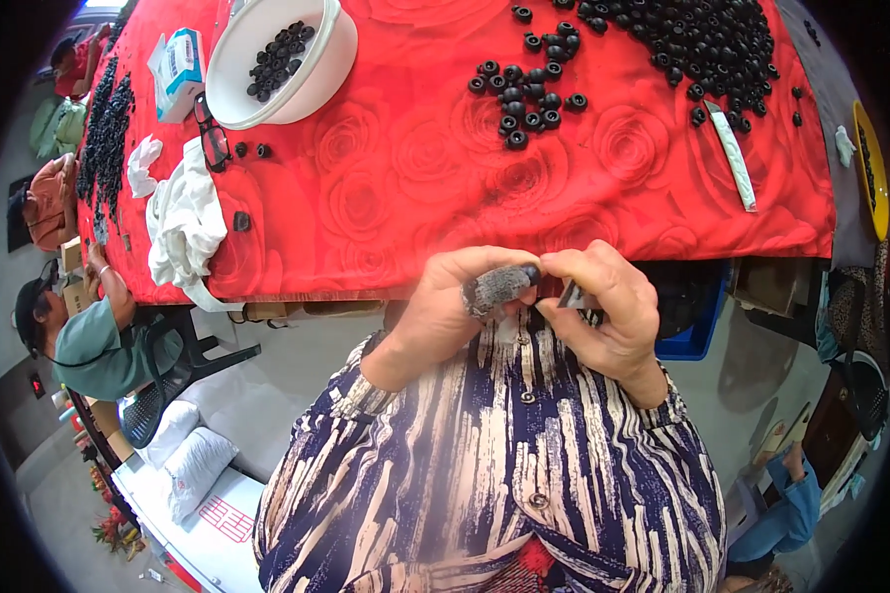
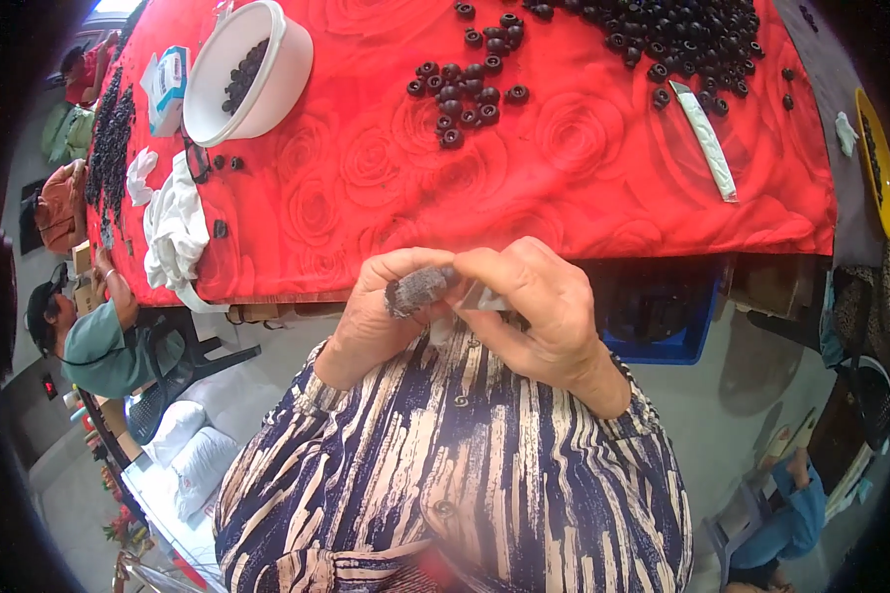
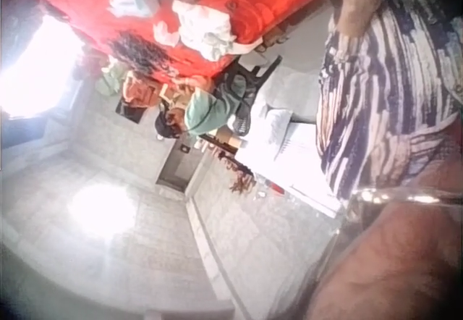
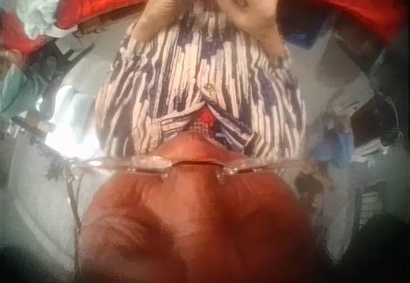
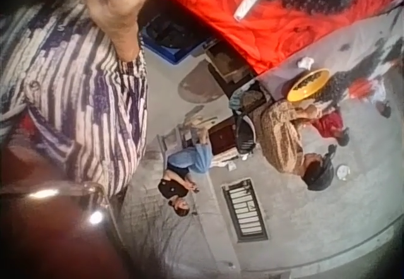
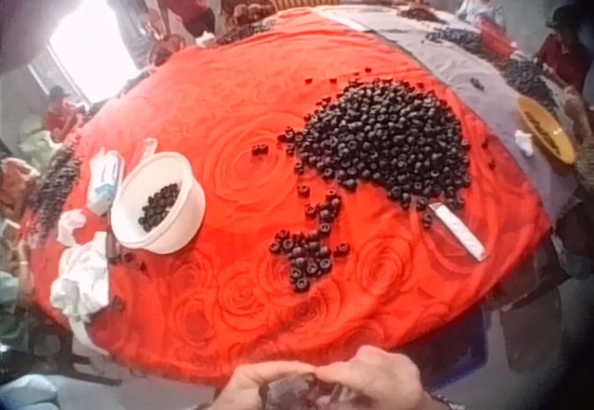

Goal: The person assembles small black rings onto grey cylindrical parts by hand, taking the rings from a white bowl and attaching them to the cylindrical bases.

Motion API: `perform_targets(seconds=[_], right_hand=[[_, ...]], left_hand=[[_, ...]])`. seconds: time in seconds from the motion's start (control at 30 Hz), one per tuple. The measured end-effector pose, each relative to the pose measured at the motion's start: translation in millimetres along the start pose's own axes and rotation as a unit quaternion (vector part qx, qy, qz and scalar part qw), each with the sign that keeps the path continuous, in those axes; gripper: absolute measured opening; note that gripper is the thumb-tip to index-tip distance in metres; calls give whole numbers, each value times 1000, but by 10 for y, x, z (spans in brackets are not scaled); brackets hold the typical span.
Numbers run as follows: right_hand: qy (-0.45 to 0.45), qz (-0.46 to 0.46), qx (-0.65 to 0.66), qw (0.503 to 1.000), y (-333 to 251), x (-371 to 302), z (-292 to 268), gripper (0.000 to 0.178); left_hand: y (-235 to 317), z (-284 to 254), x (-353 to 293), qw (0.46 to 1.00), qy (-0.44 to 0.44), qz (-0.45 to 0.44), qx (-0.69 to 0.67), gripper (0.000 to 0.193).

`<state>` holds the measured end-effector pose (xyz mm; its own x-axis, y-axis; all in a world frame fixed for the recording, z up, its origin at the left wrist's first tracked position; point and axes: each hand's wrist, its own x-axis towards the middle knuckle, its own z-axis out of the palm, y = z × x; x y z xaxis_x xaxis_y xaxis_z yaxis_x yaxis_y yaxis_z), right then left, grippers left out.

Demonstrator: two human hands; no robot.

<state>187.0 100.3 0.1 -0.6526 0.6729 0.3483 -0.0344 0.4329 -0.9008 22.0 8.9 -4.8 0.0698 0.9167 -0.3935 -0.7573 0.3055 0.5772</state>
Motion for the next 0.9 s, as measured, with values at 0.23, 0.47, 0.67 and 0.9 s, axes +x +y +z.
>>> perform_targets(seconds=[0.23,0.47,0.67,0.9], right_hand=[[50,-140,-60,987,134,-2,116,45],[62,-220,-126,965,56,32,185,42],[63,-223,-150,961,87,25,160,27],[86,-98,-135,982,6,102,120,25]], left_hand=[[-65,-4,25,989,-74,-82,-101,24],[-48,-39,-91,987,-36,-90,-128,26],[615,-31,-157,940,130,232,214,20],[2050,-565,80,699,327,375,513,37]])
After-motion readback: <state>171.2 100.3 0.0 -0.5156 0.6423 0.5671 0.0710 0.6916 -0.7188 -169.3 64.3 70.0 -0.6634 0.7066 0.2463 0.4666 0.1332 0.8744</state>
